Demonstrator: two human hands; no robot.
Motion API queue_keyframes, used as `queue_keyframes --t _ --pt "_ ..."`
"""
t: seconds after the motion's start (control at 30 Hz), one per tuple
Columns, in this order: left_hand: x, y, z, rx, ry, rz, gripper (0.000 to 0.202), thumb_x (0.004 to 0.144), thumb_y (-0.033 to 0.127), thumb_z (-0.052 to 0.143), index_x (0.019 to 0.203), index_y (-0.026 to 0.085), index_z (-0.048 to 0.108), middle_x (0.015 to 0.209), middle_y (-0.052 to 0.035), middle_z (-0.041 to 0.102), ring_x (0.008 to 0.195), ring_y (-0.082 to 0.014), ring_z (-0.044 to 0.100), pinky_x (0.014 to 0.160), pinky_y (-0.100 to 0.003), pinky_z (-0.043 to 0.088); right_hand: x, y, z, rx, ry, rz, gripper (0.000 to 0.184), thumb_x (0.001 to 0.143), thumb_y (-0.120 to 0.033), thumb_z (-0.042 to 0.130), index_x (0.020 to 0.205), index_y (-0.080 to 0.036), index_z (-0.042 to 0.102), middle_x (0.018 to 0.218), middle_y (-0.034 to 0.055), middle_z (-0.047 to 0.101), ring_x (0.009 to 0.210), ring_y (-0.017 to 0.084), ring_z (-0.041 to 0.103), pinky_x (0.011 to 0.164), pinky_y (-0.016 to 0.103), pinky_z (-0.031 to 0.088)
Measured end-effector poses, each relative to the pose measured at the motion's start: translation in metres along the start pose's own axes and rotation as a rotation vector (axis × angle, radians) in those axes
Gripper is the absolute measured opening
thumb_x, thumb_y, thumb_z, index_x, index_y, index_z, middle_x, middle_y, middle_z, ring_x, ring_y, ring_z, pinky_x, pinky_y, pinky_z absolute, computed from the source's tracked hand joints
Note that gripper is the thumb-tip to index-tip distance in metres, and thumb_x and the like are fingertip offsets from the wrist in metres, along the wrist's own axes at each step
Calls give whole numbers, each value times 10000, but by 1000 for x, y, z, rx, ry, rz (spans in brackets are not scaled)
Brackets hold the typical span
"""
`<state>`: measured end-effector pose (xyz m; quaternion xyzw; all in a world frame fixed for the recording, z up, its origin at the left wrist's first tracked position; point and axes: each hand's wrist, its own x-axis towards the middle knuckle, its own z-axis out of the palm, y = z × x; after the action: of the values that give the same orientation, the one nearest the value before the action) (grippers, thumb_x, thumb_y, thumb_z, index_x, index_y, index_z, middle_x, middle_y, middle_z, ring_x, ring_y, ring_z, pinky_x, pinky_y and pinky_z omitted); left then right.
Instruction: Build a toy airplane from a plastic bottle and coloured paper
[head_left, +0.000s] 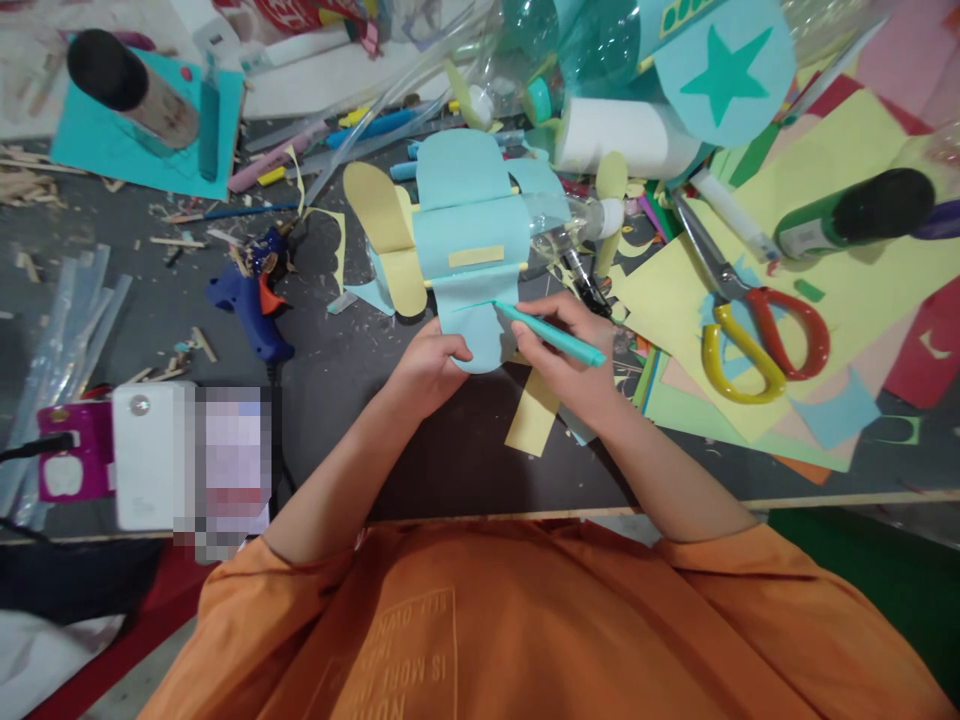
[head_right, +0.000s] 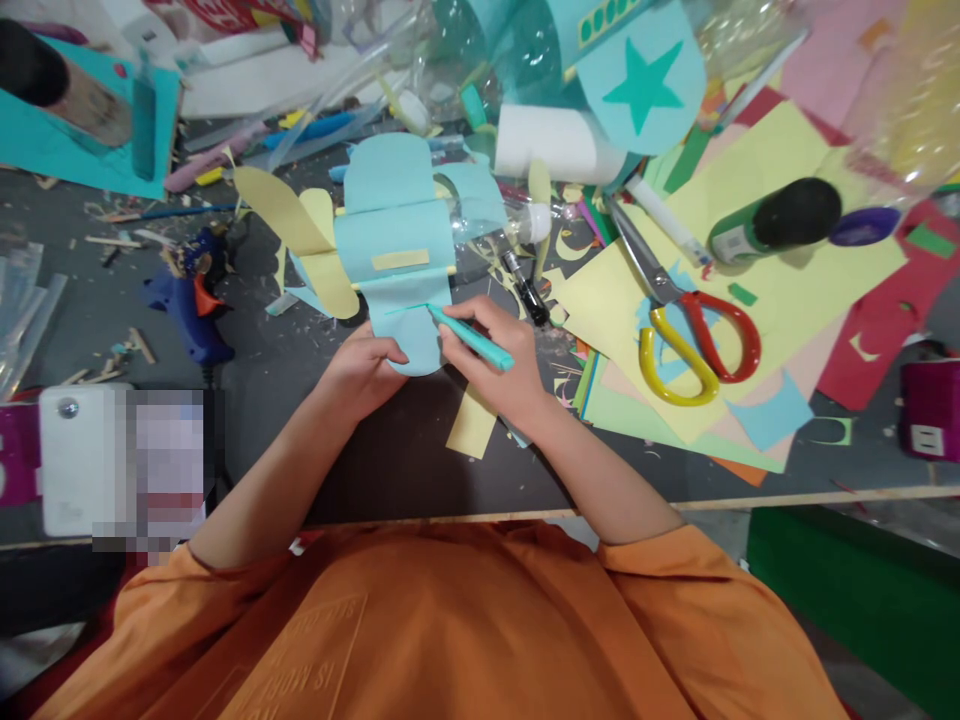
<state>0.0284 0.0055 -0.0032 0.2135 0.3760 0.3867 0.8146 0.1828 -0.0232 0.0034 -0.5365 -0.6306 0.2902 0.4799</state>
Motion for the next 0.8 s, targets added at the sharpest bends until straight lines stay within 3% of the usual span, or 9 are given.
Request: queue_keyframes --t 0.3,0.53,0.67,0.8 --pt "0 -1 -2 14 19 3 454 477 16 505 896 132 637 794 -31 702 945 -249 645 871 -350 455 1 5 -2 -15 70 63 39 782 -229 613 783 -195 592 587 -55 554 465 69 480 441 217 394" --pt "0 0 -1 0 31 6 559 464 19 495 995 145 617 785 -21 696 1023 -262 628 983 -395 409 0 3 -5 73 148 -2 52 797 -229 617 783 -224 567 595 -51 547 429 76 475 409 242 405" --pt "0 0 -1 -10 27 0 514 464 30 492 947 154 620 754 -15 689 1029 -267 623 978 -404 415 -3 7 -10 147 149 7 76 833 -297 601 888 -246 587 661 -33 590 471 95 533 428 256 457" --pt "0 -1 -3 -19 56 -1 351 465 53 520 792 141 612 735 -24 678 1004 -270 625 916 -375 445 -4 15 -13 117 79 -77 188 840 -310 592 1017 -257 621 871 14 673 604 121 635 566 299 555"
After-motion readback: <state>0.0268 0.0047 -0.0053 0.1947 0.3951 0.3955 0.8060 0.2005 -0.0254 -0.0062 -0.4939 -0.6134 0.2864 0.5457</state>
